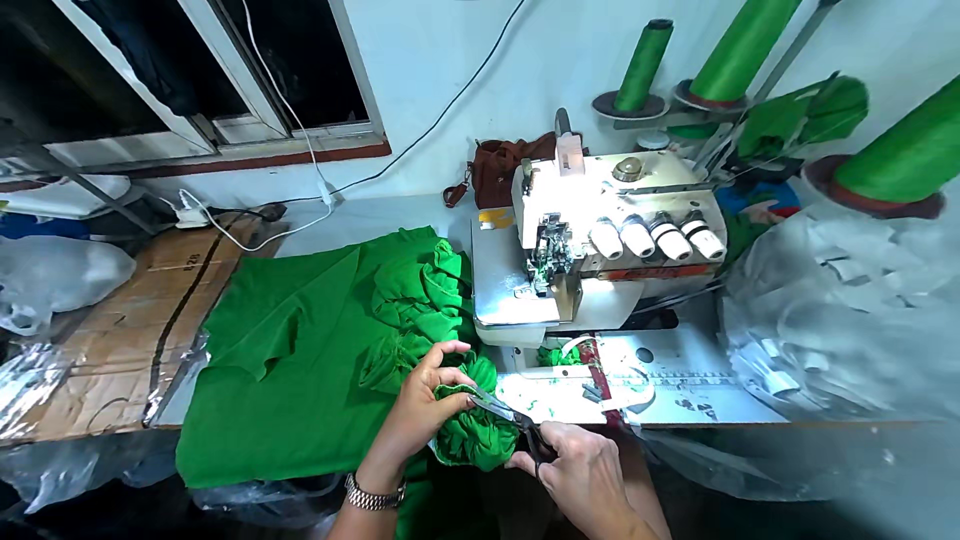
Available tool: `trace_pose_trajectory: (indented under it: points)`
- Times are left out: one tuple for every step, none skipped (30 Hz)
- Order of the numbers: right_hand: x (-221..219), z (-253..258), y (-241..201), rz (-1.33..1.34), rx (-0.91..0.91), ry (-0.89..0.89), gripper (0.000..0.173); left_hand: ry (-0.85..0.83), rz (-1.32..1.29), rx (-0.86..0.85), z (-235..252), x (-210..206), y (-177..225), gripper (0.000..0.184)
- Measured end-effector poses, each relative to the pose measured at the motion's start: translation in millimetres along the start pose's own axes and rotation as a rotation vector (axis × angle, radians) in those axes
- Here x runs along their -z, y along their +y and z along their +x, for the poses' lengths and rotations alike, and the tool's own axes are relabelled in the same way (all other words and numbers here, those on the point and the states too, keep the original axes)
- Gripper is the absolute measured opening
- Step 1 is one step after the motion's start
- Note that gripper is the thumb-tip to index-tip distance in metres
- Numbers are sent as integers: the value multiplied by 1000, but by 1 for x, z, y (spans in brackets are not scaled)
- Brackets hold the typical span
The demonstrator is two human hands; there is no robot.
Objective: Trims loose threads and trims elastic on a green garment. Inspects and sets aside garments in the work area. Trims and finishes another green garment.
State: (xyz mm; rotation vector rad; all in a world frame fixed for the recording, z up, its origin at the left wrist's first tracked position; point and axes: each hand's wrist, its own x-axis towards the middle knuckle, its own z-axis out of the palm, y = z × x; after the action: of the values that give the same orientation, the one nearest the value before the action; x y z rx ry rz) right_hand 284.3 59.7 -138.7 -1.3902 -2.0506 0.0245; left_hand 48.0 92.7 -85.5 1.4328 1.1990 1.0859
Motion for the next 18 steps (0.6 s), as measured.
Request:
trace_pose_trajectory:
  points:
    - [0,0,0,-3,3,-2,54,0,7,-4,0,0,-1,39]
    - [1,0,0,-7,4,-4,54,-3,5,-4,1,1,-1,44]
    - [1,0,0,-13,2,-6,54,-3,5,-2,1,0,-1,48]
    - [1,0,-1,-16,0,-7,55,-1,7,-2,0,0,-1,46]
    - [2,0,-1,-17,-2,-9,55,-3,12,-2,0,0,-1,41]
    - [2,0,-2,-15,-5,-14,55,-1,13,-4,0,0,-1,44]
    - [3,0,-2,-10,-8,-20,54,0,10,-2,0,0,-1,47]
    - [3,-1,-2,-7,-10,-23,53,2,1,2,0,0,-1,47]
    - [2,-1,-2,-4,-10,-26,53,-2,-5,8,0,0,-1,53]
    - [2,-2,-2,-3,-8,-25,53,-8,-13,12,0,0,-1,59]
    - [1,-2,-2,-2,-5,-23,52,-10,-17,15,0,-1,-2,61]
    - [1,-2,-2,-4,-2,-22,52,-10,-14,17,0,-1,-2,61]
    - [1,-3,-2,-8,0,-24,52,-11,-14,17,-1,-1,-2,61]
    - [1,-3,-2,-9,2,-24,52,-12,-16,18,-1,-1,-2,61]
    - [0,-3,-1,-10,5,-21,52,-11,-11,18,-1,-1,-2,61]
    - [0,-4,-1,-8,8,-18,52,-7,-8,16,-1,-2,-2,61]
    - [0,-3,-1,-6,9,-16,52,-4,-5,14,-1,-2,-2,62]
    - [0,-3,-1,-3,8,-14,51,-4,-8,13,-1,-2,-2,62]
